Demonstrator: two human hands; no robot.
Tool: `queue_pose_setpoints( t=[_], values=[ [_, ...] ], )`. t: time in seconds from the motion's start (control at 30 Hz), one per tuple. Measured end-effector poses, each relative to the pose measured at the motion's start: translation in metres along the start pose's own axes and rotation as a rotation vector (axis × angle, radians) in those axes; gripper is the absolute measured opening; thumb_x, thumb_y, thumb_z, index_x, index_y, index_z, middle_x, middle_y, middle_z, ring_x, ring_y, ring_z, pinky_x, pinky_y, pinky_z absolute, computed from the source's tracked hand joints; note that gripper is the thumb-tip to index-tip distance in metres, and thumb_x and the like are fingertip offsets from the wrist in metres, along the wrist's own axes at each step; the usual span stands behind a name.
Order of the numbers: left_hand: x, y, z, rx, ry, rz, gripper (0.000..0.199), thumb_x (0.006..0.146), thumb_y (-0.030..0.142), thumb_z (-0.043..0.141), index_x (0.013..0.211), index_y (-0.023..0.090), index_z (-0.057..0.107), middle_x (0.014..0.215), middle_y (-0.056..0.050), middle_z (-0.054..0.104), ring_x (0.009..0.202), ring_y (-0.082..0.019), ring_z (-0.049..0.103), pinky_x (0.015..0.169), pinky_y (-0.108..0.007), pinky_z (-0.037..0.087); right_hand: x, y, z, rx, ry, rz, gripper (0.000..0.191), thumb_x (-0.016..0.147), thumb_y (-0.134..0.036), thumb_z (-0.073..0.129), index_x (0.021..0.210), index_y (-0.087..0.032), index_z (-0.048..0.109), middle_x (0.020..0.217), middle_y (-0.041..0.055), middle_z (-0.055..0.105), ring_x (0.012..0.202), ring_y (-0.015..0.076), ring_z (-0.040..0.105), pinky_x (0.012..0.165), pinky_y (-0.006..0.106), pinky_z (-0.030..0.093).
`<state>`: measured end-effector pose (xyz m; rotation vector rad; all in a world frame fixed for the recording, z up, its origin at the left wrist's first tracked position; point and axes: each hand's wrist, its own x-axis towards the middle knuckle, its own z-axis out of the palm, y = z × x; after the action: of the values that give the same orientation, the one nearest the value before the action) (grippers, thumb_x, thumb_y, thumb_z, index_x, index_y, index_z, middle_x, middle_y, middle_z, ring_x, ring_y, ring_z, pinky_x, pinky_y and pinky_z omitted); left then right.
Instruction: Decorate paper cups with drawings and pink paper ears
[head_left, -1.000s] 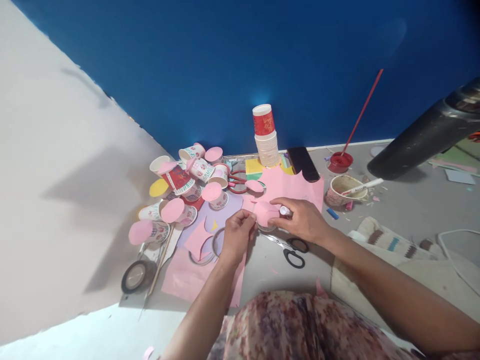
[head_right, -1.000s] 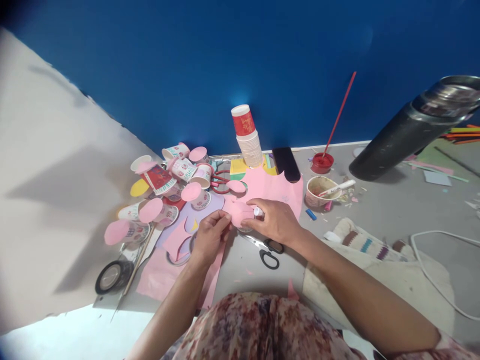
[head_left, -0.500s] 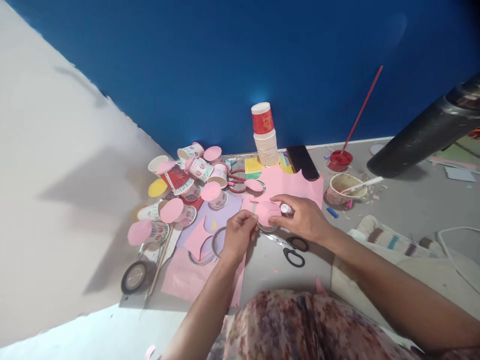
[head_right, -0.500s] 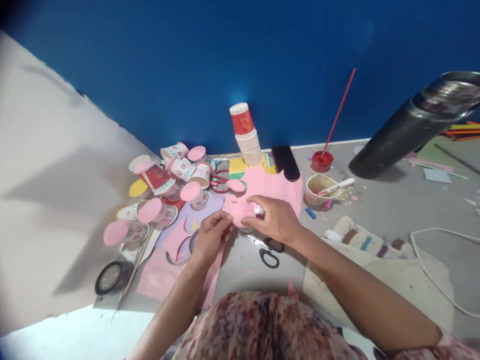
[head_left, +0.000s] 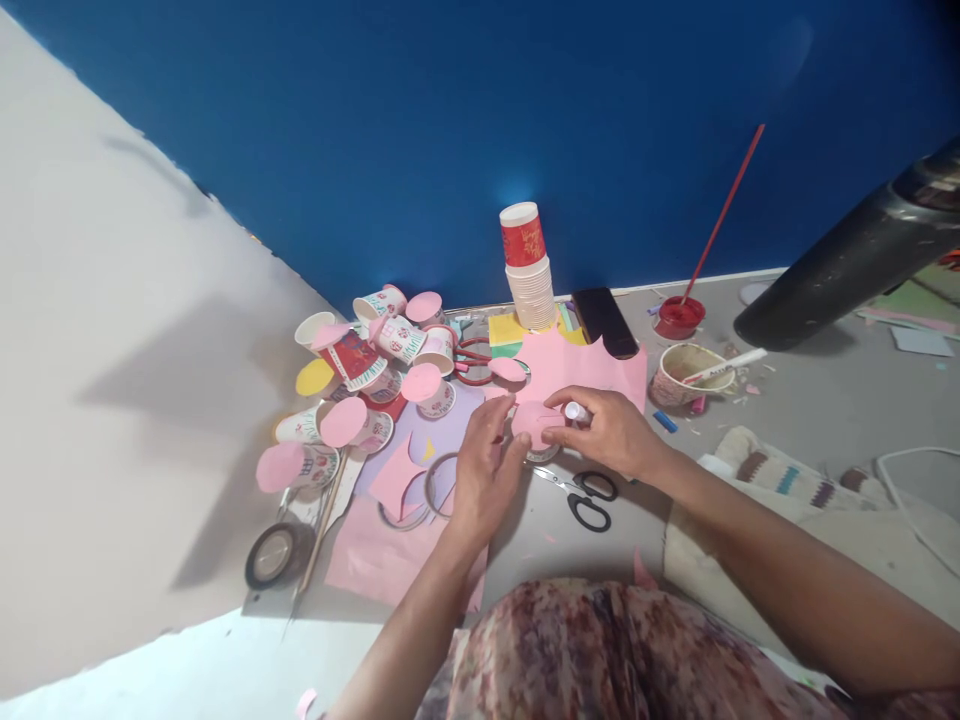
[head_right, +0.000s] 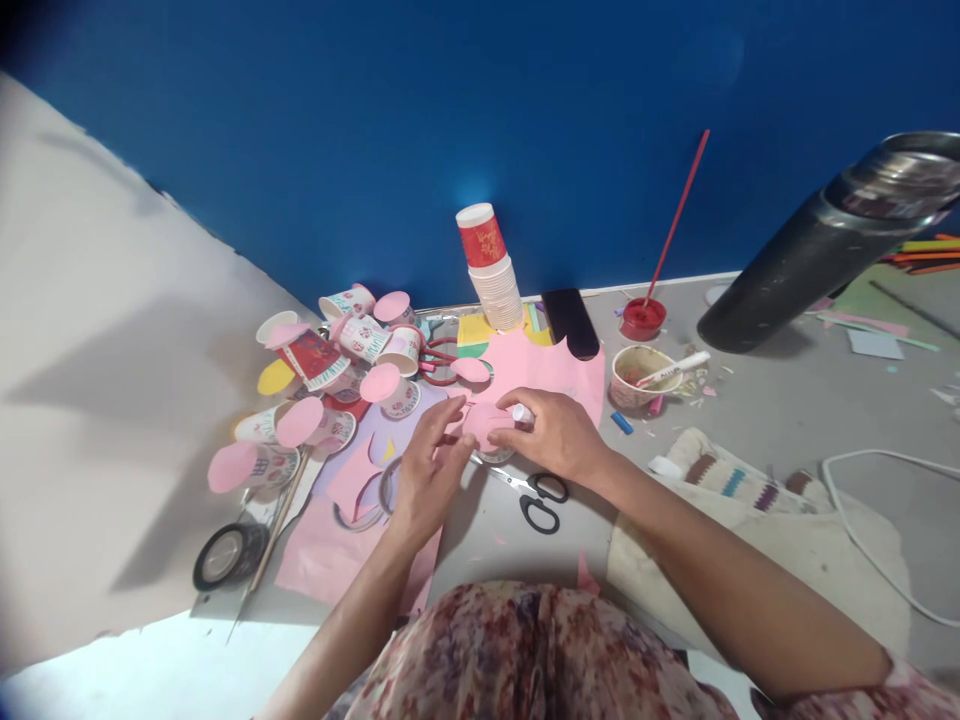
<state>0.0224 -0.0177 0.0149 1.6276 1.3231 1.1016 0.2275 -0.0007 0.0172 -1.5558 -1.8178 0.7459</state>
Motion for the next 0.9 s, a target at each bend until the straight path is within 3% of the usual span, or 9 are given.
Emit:
queue_pose_setpoints(
  t=[0.07, 0.13, 0.33, 0.57, 0.63, 0.7, 0.8, 0.9],
  values=[
    [-0.004, -0.002, 0.003, 0.045, -0.047, 0.063, 0.039, 0.096, 0.033, 0.069, 0.133, 0.026, 0.073, 0.15, -0.012, 0.066, 0.145, -0.031, 0.056, 0.119, -0.047, 0.044, 0.001, 0.0, -0.003, 0.016, -0.025, 0.013, 0.027, 0.081, -0.038, 0.084, 0.105, -0.028, 0.078, 0.098, -0.0003, 0.085, 0.072, 0.0195, 0.077, 0.07, 0.031, 0.057],
    [-0.007, -0.005, 0.007, 0.065, -0.064, 0.058, 0.039, 0.098, 0.035, 0.068, 0.135, 0.026, 0.073, 0.153, -0.013, 0.064, 0.149, -0.032, 0.053, 0.126, -0.052, 0.038, 0.002, 0.0, -0.008, 0.024, -0.052, 0.023, 0.031, 0.079, -0.038, 0.085, 0.107, -0.027, 0.078, 0.096, -0.0002, 0.084, 0.071, 0.0194, 0.076, 0.069, 0.03, 0.057],
    [-0.008, -0.01, 0.009, 0.107, -0.073, 0.043, 0.044, 0.099, 0.036, 0.067, 0.141, 0.024, 0.07, 0.158, -0.015, 0.061, 0.152, -0.032, 0.051, 0.127, -0.053, 0.037, 0.004, 0.001, -0.015, 0.025, -0.091, 0.036, 0.035, 0.077, -0.035, 0.085, 0.111, -0.027, 0.079, 0.089, -0.0017, 0.083, 0.068, 0.0184, 0.074, 0.068, 0.03, 0.057],
    [-0.009, -0.004, 0.008, 0.048, -0.042, -0.02, 0.04, 0.094, 0.032, 0.071, 0.133, 0.025, 0.073, 0.152, -0.013, 0.065, 0.148, -0.032, 0.055, 0.125, -0.049, 0.04, 0.001, 0.003, -0.01, 0.02, -0.048, -0.031, 0.033, 0.081, -0.034, 0.083, 0.113, -0.03, 0.08, 0.109, 0.0009, 0.084, 0.087, 0.0221, 0.079, 0.079, 0.033, 0.06],
    [-0.007, -0.001, 0.008, -0.029, 0.006, -0.077, 0.036, 0.09, 0.03, 0.075, 0.126, 0.025, 0.077, 0.142, -0.012, 0.072, 0.135, -0.031, 0.065, 0.115, -0.043, 0.049, 0.0, 0.003, -0.008, 0.01, -0.039, -0.053, 0.031, 0.082, -0.035, 0.083, 0.113, -0.03, 0.081, 0.115, 0.0015, 0.084, 0.094, 0.0239, 0.079, 0.083, 0.034, 0.06],
    [-0.003, 0.002, 0.007, -0.11, 0.073, -0.179, 0.032, 0.086, 0.029, 0.079, 0.117, 0.024, 0.079, 0.125, -0.009, 0.078, 0.111, -0.026, 0.073, 0.096, -0.034, 0.056, 0.0, 0.003, -0.007, -0.001, -0.035, -0.07, 0.031, 0.083, -0.035, 0.083, 0.113, -0.031, 0.081, 0.118, 0.0016, 0.084, 0.101, 0.0256, 0.079, 0.088, 0.036, 0.059],
    [0.006, 0.001, 0.004, -0.198, 0.122, -0.329, 0.022, 0.081, 0.03, 0.082, 0.101, 0.021, 0.079, 0.093, -0.004, 0.077, 0.079, -0.017, 0.066, 0.07, -0.025, 0.05, -0.001, 0.001, -0.006, -0.021, -0.033, -0.084, 0.03, 0.083, -0.033, 0.083, 0.113, -0.032, 0.081, 0.119, 0.0014, 0.084, 0.106, 0.0267, 0.078, 0.09, 0.037, 0.058],
    [0.014, -0.002, 0.002, -0.248, 0.091, -0.394, 0.018, 0.079, 0.034, 0.082, 0.08, 0.019, 0.073, 0.07, 0.002, 0.065, 0.062, -0.011, 0.052, 0.058, -0.022, 0.04, -0.002, 0.0, -0.007, -0.043, -0.034, -0.088, 0.029, 0.083, -0.032, 0.083, 0.112, -0.032, 0.081, 0.117, 0.0012, 0.084, 0.103, 0.0264, 0.079, 0.086, 0.036, 0.058]
  ],
)
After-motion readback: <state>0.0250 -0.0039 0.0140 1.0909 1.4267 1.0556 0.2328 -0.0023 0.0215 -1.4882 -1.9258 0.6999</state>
